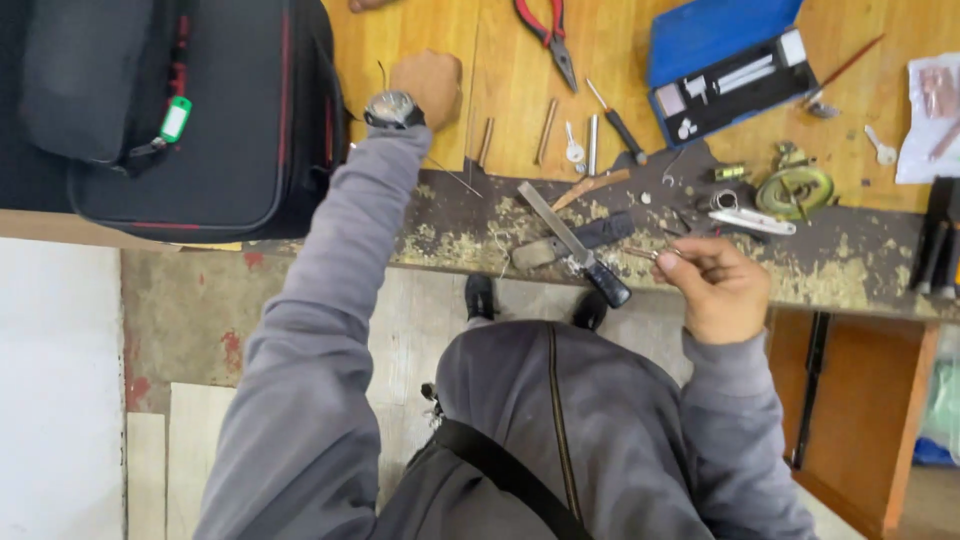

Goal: A person is seen filing a metal component and then meticulously assembling a lock cylinder by placing pins and springs into it.

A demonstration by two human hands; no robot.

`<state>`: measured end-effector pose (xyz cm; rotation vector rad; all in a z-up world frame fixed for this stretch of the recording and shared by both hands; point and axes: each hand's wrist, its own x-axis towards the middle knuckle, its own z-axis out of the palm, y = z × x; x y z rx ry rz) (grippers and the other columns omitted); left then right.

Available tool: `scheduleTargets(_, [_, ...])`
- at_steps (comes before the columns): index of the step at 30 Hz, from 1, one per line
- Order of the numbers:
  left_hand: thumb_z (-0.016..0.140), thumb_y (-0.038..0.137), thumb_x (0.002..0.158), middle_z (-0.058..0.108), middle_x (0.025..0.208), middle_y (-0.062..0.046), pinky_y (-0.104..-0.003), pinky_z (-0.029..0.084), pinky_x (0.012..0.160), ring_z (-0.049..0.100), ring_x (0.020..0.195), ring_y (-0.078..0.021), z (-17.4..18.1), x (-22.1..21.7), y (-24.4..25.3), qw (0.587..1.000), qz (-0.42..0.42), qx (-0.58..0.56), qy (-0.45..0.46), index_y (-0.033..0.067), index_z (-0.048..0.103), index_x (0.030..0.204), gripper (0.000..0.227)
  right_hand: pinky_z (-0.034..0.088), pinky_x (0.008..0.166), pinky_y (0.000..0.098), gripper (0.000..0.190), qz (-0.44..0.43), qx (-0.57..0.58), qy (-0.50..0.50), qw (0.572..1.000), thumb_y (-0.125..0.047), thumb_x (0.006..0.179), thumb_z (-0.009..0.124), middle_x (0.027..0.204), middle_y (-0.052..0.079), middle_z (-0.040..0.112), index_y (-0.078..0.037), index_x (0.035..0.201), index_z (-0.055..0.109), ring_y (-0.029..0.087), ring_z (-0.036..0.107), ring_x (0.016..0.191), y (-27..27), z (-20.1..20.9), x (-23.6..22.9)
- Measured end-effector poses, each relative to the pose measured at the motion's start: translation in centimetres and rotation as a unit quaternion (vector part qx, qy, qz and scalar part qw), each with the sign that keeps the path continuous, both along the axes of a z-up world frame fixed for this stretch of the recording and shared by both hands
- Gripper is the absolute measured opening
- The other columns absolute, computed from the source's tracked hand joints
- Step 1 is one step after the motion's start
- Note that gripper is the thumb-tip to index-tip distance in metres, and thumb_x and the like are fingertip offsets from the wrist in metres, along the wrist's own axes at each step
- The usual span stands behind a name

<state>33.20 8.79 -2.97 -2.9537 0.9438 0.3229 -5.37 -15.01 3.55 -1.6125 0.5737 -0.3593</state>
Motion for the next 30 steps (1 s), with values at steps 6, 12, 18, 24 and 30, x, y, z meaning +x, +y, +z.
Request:
scheduleTargets(6, [0.075, 0.029, 0.088, 0.065, 0.098, -0.016, -0.049, 0.061, 0.065, 0.067, 0.083, -0.0366, 0.5, -1.1, 0.6, 0.996, 0.048, -0.013, -0.067, 0.0074, 0.066, 0.102, 0.028, 0.068, 0.070, 0.0307, 0.016, -0.015, 0.034, -0.032, 0.999, 0.000, 0.092, 0.079, 0.086, 0.017, 0.072, 0.002, 0.105, 0.068, 0.022, 0.074, 0.073, 3.0, 1.2, 0.7])
scheduleTargets(12, [0.057, 0.024, 0.102, 0.072, 0.086, -0.017, -0.041, 0.057, 0.074, 0.072, 0.080, -0.0269, 10.5, -15.0, 2.2, 0.826, 0.127, -0.497, 0.234, 0.0074, 0.075, 0.107, 0.025, 0.065, 0.070, 0.0339, 0.024, -0.045, 0.042, -0.122, 0.991, 0.008, 0.089, 0.080, 0.086, 0.024, 0.072, 0.012, 0.108, 0.066, 0.024, 0.074, 0.074, 5.2, 0.2, 1.5])
scheduleTargets(18, [0.064, 0.015, 0.103, 0.074, 0.121, -0.017, -0.029, 0.060, 0.085, 0.066, 0.105, -0.0143, 5.2, -30.4, -1.9, 0.582, 0.220, -0.678, 0.392, 0.0008, 0.068, 0.129, 0.029, 0.059, 0.076, 0.0376, 0.005, -0.034, -0.364, -0.261, 0.893, -0.003, 0.083, 0.088, 0.091, 0.012, 0.078, -0.004, 0.083, 0.083, 0.029, 0.071, 0.079, 11.0, -0.8, 4.0])
scheduleTargets(24, [0.066, 0.003, 0.099, 0.071, 0.096, -0.024, -0.039, 0.061, 0.077, 0.075, 0.087, -0.0310, -1.6, -30.2, -1.4, 0.719, 0.261, -0.624, 0.157, -0.0007, 0.074, 0.115, 0.019, 0.059, 0.079, 0.0404, 0.026, 0.090, -0.422, -0.200, 0.880, -0.029, 0.093, 0.083, 0.111, 0.010, 0.074, -0.008, 0.109, 0.081, 0.030, 0.070, 0.090, 6.6, -5.5, 2.5])
scheduleTargets(30, [0.077, 0.011, 0.090, 0.069, 0.083, -0.004, -0.037, 0.058, 0.074, 0.074, 0.080, -0.0273, -2.9, -29.0, 0.1, 0.883, 0.184, -0.432, -0.016, 0.0142, 0.078, 0.099, 0.010, 0.060, 0.076, 0.0501, 0.050, 0.176, -0.546, -0.067, 0.816, -0.017, 0.084, 0.086, 0.110, 0.018, 0.058, -0.003, 0.129, 0.069, 0.041, 0.066, 0.091, 3.2, -10.3, 1.7])
